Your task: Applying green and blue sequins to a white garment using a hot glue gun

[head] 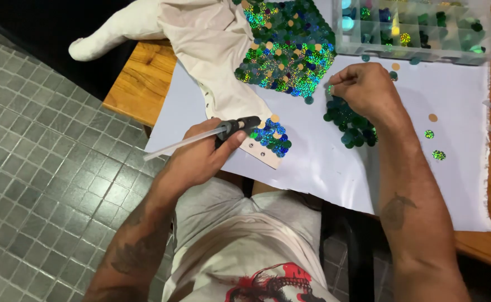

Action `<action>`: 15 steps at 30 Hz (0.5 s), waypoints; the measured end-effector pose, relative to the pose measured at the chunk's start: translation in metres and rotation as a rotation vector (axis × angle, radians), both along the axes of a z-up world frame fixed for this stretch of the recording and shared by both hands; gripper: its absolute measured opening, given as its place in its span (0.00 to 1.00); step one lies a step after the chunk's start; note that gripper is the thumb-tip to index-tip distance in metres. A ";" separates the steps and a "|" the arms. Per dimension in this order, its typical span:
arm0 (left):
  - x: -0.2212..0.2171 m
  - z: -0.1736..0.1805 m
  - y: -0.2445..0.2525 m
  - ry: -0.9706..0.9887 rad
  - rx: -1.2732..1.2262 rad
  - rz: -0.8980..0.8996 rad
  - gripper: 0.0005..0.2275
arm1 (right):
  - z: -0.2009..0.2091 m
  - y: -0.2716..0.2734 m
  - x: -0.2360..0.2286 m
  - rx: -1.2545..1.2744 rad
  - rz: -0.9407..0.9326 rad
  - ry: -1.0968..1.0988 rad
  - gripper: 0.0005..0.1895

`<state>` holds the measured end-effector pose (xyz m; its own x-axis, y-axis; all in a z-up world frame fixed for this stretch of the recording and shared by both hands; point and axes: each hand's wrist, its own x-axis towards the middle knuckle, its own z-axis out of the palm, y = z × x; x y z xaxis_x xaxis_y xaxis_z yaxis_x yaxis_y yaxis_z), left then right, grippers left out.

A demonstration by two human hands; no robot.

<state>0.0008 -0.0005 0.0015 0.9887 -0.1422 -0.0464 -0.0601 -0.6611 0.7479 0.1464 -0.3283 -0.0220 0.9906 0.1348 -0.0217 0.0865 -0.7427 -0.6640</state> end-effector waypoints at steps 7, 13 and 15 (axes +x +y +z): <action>0.011 0.013 -0.015 0.081 0.082 0.014 0.27 | -0.001 -0.005 0.002 -0.013 0.062 -0.085 0.06; 0.013 0.016 -0.028 0.126 0.181 0.003 0.29 | 0.003 -0.008 0.000 -0.006 0.056 -0.080 0.04; 0.010 0.023 -0.034 0.132 0.187 0.004 0.30 | 0.008 -0.007 -0.001 -0.015 0.032 -0.059 0.03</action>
